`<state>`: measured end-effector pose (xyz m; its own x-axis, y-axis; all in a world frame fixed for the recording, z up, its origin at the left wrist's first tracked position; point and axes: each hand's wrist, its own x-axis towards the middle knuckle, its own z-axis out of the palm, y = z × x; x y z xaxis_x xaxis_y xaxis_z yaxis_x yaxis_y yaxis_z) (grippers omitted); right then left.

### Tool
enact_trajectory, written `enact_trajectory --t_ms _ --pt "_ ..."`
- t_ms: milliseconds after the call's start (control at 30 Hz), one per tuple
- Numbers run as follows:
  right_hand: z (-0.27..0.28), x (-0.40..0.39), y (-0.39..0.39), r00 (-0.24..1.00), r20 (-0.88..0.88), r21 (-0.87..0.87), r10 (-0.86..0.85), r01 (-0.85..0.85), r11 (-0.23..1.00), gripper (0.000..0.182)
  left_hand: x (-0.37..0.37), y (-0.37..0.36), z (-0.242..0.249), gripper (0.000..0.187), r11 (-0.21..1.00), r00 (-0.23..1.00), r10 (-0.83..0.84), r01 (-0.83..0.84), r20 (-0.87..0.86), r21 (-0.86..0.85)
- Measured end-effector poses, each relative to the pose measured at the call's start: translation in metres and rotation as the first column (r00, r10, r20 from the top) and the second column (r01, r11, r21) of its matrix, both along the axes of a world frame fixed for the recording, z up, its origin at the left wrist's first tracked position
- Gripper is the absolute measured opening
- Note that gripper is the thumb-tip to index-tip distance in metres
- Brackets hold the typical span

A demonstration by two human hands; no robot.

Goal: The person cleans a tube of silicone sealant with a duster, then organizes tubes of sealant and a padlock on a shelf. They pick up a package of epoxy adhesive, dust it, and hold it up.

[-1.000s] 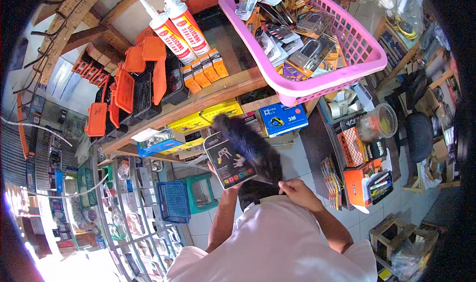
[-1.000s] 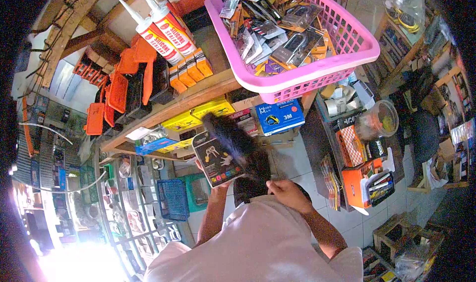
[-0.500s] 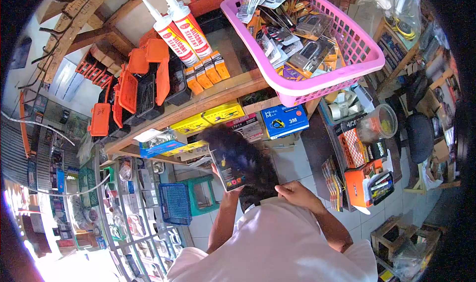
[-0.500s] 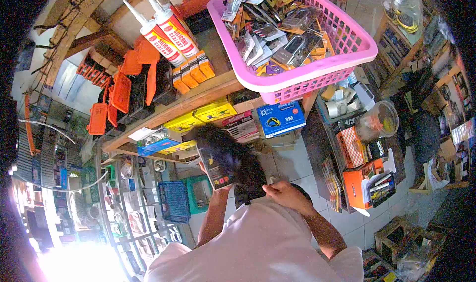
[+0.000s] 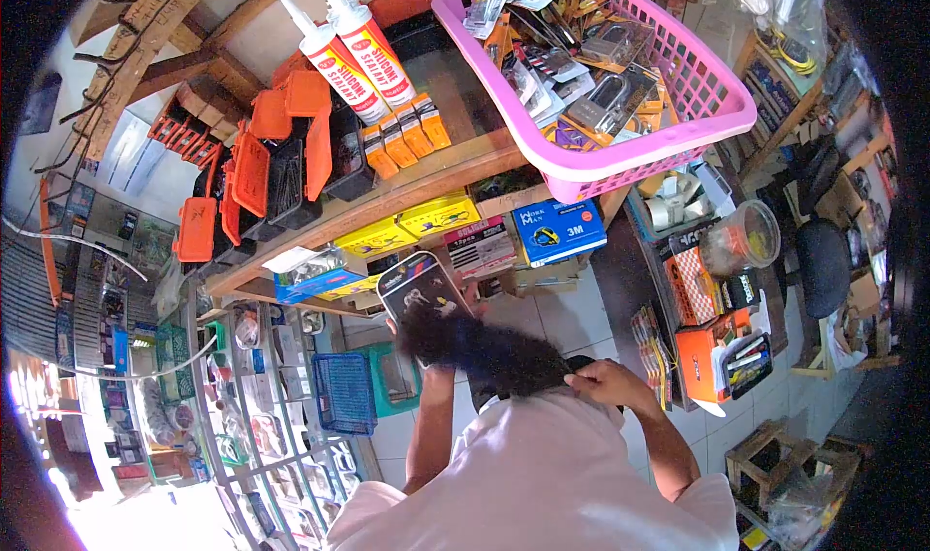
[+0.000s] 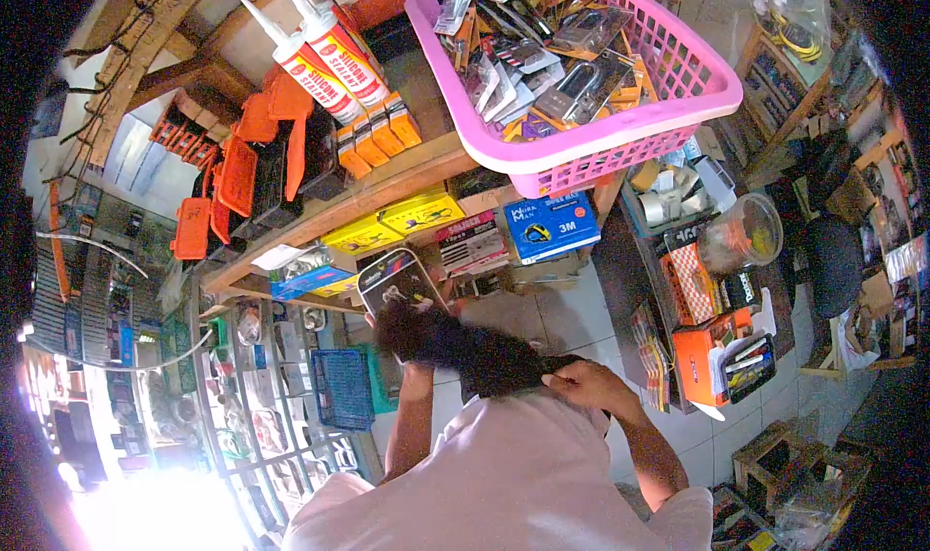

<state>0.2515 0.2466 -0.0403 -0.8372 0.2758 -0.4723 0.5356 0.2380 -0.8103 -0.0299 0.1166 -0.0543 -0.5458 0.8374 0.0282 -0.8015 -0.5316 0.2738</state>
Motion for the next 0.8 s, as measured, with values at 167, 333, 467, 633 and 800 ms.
enact_trajectory --t_ms 167,333,467,633,800 --pt "-0.012 0.009 0.002 0.995 -0.024 -0.009 -0.096 0.096 0.995 0.043 -0.02 -0.003 -0.015 0.105 0.985 0.974 0.089 -0.117 0.207 0.125" --pt "-0.001 0.009 0.007 0.998 0.022 -0.015 -0.053 0.054 0.998 0.045 -0.016 0.001 -0.015 0.105 0.995 0.994 0.099 -0.097 0.052 -0.039" --pt "-0.003 0.004 0.016 0.998 -0.022 -0.024 0.064 -0.064 0.998 0.047 -0.014 0.007 -0.012 0.104 0.998 0.996 -0.016 0.022 -0.092 0.062" --pt "-0.017 -0.025 0.016 1.0 0.012 -0.054 -0.026 0.027 0.998 0.047 -0.001 0.013 -0.01 0.093 1.0 1.0 0.015 -0.015 0.012 0.023" --pt "-0.021 -0.038 0.018 0.996 -0.084 0.016 -0.044 0.045 0.999 0.047 0.011 0.024 0.0 0.083 0.997 0.999 0.026 -0.025 -0.019 0.074"
